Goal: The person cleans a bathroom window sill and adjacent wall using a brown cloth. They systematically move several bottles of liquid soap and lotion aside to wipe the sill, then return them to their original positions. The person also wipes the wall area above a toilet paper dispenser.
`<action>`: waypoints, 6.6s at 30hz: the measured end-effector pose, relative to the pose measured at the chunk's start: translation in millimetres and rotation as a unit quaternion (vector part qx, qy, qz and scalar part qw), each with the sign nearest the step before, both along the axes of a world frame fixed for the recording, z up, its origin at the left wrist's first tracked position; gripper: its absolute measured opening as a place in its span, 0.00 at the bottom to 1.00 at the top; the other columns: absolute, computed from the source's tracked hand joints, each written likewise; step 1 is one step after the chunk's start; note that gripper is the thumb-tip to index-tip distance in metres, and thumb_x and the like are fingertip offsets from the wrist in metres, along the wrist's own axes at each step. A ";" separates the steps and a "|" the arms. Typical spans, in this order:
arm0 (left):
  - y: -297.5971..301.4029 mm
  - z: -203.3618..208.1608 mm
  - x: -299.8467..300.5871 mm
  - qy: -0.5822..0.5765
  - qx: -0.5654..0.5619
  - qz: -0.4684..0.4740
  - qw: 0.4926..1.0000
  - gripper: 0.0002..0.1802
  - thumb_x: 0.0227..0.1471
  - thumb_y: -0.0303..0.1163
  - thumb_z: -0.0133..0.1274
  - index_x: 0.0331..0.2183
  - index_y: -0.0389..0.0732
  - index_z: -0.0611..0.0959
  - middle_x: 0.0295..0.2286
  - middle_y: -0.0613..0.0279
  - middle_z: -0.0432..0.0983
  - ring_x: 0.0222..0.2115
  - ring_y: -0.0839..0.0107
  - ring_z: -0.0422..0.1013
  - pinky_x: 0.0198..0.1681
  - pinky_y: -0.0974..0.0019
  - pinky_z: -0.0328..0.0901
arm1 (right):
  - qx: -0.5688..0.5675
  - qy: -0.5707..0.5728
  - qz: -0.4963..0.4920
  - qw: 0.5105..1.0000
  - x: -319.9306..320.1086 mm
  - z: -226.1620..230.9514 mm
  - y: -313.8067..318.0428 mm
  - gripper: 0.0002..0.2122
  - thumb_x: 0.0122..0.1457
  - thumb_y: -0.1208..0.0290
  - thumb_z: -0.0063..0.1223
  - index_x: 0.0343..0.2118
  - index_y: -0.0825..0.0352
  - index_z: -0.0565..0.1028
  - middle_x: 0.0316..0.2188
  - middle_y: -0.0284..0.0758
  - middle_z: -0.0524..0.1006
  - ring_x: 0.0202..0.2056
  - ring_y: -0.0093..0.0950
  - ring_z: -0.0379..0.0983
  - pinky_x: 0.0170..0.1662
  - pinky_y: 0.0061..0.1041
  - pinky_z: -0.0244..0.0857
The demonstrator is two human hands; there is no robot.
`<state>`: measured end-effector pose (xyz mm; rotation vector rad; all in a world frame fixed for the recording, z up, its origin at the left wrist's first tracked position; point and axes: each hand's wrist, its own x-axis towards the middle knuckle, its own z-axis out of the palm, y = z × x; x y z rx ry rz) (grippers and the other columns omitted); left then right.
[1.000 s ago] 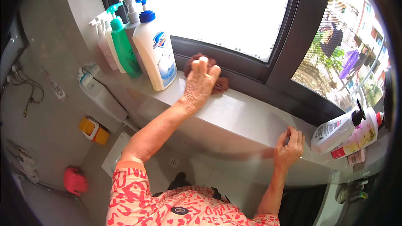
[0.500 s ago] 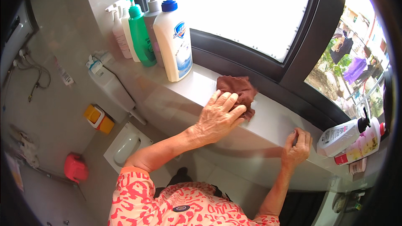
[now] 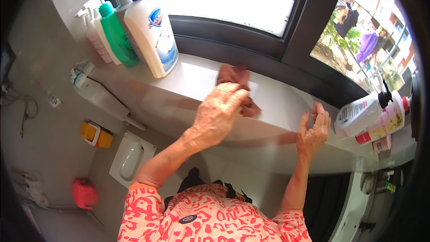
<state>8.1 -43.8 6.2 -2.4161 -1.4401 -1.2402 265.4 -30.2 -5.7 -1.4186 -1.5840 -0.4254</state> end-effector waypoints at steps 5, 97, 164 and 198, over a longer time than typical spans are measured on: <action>-5.7 -14.3 60.7 0.072 0.121 -0.094 0.986 0.22 0.43 0.33 0.55 0.45 0.52 0.76 0.45 0.59 0.67 0.48 0.60 0.65 0.53 0.56 0.62 | 0.063 0.139 0.031 0.988 3.5 -9.4 -1.0 0.14 0.55 0.78 0.50 0.45 0.69 0.72 0.31 0.33 0.73 0.32 0.26 0.67 0.36 0.26 0.62; 60.0 18.5 -87.5 0.108 -0.123 0.001 0.986 0.23 0.55 0.35 0.46 0.53 0.43 0.67 0.52 0.51 0.64 0.55 0.54 0.59 0.58 0.53 0.54 | 0.120 0.078 0.044 0.989 -50.4 -21.6 -25.6 0.18 0.52 0.82 0.46 0.48 0.72 0.67 0.43 0.42 0.70 0.42 0.34 0.67 0.43 0.30 0.62; 41.2 14.2 -176.6 0.097 -0.096 -0.183 0.974 0.26 0.50 0.21 0.49 0.53 0.35 0.68 0.52 0.44 0.65 0.55 0.44 0.59 0.58 0.52 0.56 | -0.046 0.272 0.090 0.957 -226.1 47.2 48.3 0.39 0.39 0.67 0.69 0.55 0.68 0.59 0.45 0.43 0.70 0.46 0.37 0.70 0.50 0.33 0.65; 111.6 2.6 81.7 0.002 -0.136 -0.423 0.896 0.25 0.53 0.39 0.50 0.48 0.34 0.65 0.41 0.47 0.64 0.44 0.50 0.63 0.49 0.55 0.61 | 0.021 0.024 0.066 0.997 -80.2 26.5 13.1 0.15 0.59 0.75 0.48 0.50 0.73 0.70 0.49 0.45 0.70 0.49 0.42 0.65 0.53 0.37 0.60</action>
